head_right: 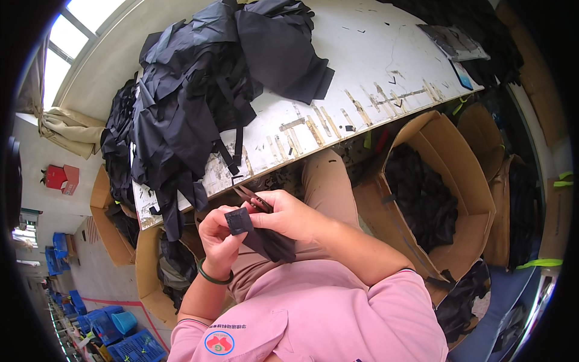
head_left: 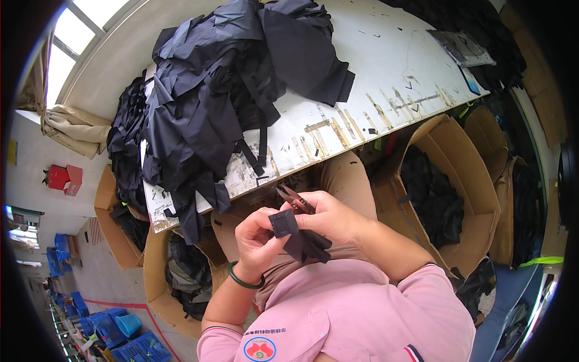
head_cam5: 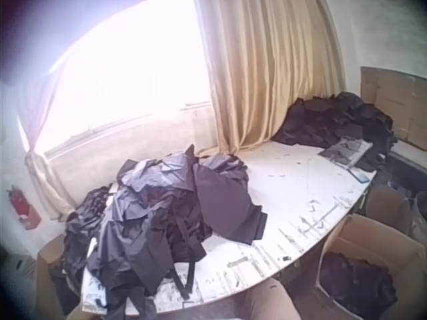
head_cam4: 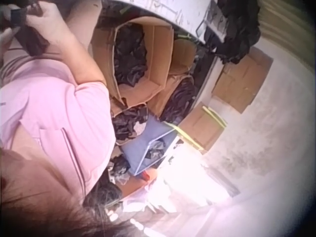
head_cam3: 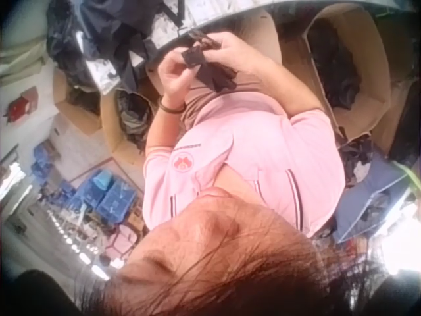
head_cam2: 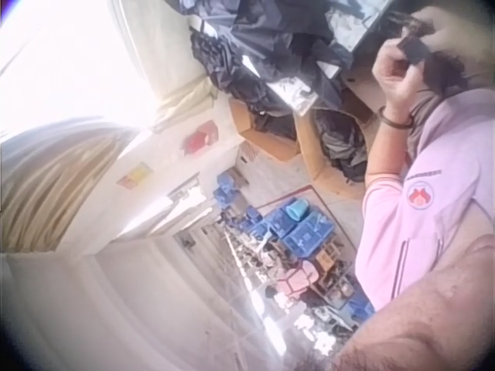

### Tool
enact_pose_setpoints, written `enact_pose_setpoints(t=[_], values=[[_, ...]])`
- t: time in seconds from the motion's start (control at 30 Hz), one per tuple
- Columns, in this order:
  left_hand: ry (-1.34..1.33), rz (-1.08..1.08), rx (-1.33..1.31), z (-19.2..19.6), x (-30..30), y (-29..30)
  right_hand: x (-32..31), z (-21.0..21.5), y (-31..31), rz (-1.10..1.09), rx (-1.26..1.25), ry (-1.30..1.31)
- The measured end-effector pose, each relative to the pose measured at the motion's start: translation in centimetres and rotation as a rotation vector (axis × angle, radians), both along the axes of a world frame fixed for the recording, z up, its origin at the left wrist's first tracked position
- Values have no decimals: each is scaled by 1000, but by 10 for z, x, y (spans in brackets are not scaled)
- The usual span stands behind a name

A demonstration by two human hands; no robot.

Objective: Trimming excess material from black fabric pieces using scissors.

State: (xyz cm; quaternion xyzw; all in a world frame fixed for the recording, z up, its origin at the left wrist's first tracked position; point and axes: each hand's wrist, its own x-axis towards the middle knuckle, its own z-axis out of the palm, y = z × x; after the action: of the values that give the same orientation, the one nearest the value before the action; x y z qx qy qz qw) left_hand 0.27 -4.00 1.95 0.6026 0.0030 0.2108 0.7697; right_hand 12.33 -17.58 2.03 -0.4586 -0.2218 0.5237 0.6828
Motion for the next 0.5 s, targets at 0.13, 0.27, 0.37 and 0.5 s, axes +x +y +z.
enact_pose_setpoints(t=[0.13,0.27,0.37,0.5], values=[[-10,237,-62,0,3,-1,3,14,-14,-347,-179,-793],[-41,351,11,-10,5,-1,-15,15,-25,-279,-87,-798],[-59,369,30,-9,6,-4,-28,13,-27,-139,-180,-318],[-75,394,61,-13,7,-7,-30,10,-23,-74,-79,-109]])
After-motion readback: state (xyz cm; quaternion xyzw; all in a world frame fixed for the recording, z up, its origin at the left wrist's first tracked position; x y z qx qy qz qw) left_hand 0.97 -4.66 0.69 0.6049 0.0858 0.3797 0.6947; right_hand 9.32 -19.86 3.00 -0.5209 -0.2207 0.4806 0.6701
